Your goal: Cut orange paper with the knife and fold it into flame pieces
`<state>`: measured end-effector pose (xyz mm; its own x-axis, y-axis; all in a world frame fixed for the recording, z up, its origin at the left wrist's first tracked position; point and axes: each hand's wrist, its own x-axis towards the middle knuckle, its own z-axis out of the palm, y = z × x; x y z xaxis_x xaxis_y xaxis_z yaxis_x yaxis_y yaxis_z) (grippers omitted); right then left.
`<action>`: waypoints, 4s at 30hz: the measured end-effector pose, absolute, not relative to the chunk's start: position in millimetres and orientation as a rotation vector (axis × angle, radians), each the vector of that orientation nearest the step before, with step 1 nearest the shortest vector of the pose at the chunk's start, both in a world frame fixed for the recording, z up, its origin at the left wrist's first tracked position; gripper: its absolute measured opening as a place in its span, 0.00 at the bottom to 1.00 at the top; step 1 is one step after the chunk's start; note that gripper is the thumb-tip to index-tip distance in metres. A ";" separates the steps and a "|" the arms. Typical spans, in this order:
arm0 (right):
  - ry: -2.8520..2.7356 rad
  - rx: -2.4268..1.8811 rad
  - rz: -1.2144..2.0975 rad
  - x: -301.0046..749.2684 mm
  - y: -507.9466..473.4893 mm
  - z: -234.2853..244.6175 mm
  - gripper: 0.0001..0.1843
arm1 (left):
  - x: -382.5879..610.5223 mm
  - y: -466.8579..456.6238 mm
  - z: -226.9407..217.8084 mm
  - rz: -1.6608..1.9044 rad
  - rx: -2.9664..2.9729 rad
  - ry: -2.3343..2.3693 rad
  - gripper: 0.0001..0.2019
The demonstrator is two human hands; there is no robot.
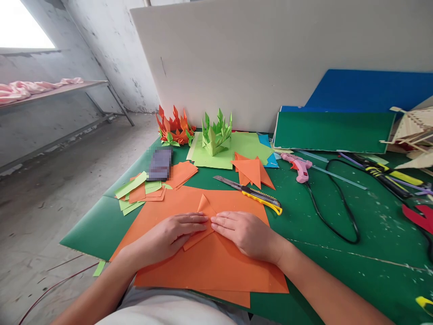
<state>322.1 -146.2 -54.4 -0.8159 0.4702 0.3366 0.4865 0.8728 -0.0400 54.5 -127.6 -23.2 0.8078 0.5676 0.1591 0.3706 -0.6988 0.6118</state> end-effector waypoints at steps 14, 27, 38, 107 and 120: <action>-2.706 -0.761 -0.101 335.7 -138.3 -56.7 0.30 | 54.6 -127.2 -23.1 0.420 2.465 0.683 0.24; -2.701 -0.750 -0.130 330.7 -140.8 -53.7 0.30 | 54.8 -129.0 -24.8 0.439 2.445 0.708 0.19; -2.710 -0.611 -0.066 310.3 -149.4 -50.6 0.23 | 55.2 -127.5 -26.7 0.441 2.437 0.685 0.18; -2.580 -1.025 0.200 293.6 -156.3 -50.4 0.22 | 42.9 -126.0 -20.6 0.403 2.418 0.811 0.14; -2.261 -1.151 0.629 292.5 -152.5 -43.8 0.17 | 45.0 -131.6 -25.0 0.403 2.328 0.873 0.18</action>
